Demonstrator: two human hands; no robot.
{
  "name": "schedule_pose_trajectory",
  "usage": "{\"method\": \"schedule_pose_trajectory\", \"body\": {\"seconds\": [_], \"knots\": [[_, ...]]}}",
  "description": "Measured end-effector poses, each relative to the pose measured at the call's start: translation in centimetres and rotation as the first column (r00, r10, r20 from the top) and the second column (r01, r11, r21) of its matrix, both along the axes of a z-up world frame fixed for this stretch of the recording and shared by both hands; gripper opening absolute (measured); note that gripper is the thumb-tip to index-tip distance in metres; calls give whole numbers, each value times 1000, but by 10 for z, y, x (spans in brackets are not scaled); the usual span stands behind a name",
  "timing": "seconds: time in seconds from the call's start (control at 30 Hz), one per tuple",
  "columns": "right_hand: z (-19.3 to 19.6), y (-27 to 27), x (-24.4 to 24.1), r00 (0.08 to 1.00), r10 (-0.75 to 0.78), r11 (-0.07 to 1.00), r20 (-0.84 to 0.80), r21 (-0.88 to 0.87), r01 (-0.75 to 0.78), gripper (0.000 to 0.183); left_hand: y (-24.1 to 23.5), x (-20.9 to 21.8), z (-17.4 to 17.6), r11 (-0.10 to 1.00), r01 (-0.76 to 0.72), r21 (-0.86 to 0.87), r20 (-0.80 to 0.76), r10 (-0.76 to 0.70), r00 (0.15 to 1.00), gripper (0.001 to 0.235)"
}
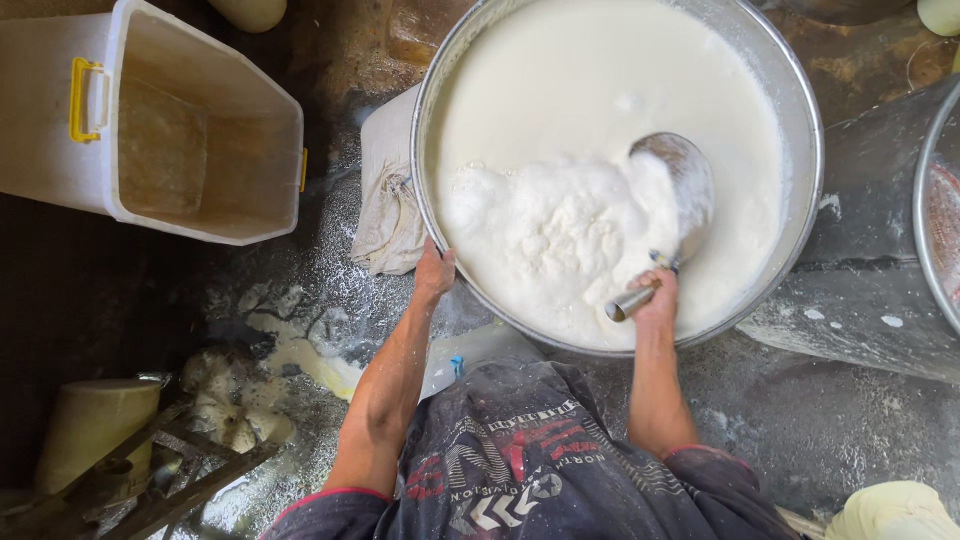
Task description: The person repeatedly scoops a white liquid from a large metal basin and pours it into a smaller blue tub, then returns to the large basin to continue scooping. The cycle of scooping and pouring is repeated throughout the clip.
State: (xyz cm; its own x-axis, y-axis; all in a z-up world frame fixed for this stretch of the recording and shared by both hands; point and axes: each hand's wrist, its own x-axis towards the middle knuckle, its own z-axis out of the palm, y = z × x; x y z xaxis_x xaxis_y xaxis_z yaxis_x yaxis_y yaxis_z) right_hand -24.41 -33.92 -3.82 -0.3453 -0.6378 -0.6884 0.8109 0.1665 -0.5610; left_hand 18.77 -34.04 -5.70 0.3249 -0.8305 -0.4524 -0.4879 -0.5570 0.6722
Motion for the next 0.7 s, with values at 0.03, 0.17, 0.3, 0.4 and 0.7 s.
{"method": "schedule_pose_trajectory", "body": {"seconds": [0.03,0.17,0.3,0.4,0.7], "knots": [[-6,-17,2,997,55,996,46,-67,-51,18,0,-1,3,998,-9,-59,-18,8,1000,65],[-26,-84,17,967,209,963,143,-201,-178,21,3,-4,16,994,-55,-92,-36,52,998,67],[-37,-151,38,934,304,941,187,-210,-264,18,6,-12,33,993,-120,-7,-26,120,992,65],[-38,-199,56,908,376,915,185,-230,-332,12,6,-18,43,983,-160,87,5,160,987,60],[12,-286,133,746,580,765,-326,-96,-637,67,5,-25,36,976,-203,81,166,188,968,58]]}}
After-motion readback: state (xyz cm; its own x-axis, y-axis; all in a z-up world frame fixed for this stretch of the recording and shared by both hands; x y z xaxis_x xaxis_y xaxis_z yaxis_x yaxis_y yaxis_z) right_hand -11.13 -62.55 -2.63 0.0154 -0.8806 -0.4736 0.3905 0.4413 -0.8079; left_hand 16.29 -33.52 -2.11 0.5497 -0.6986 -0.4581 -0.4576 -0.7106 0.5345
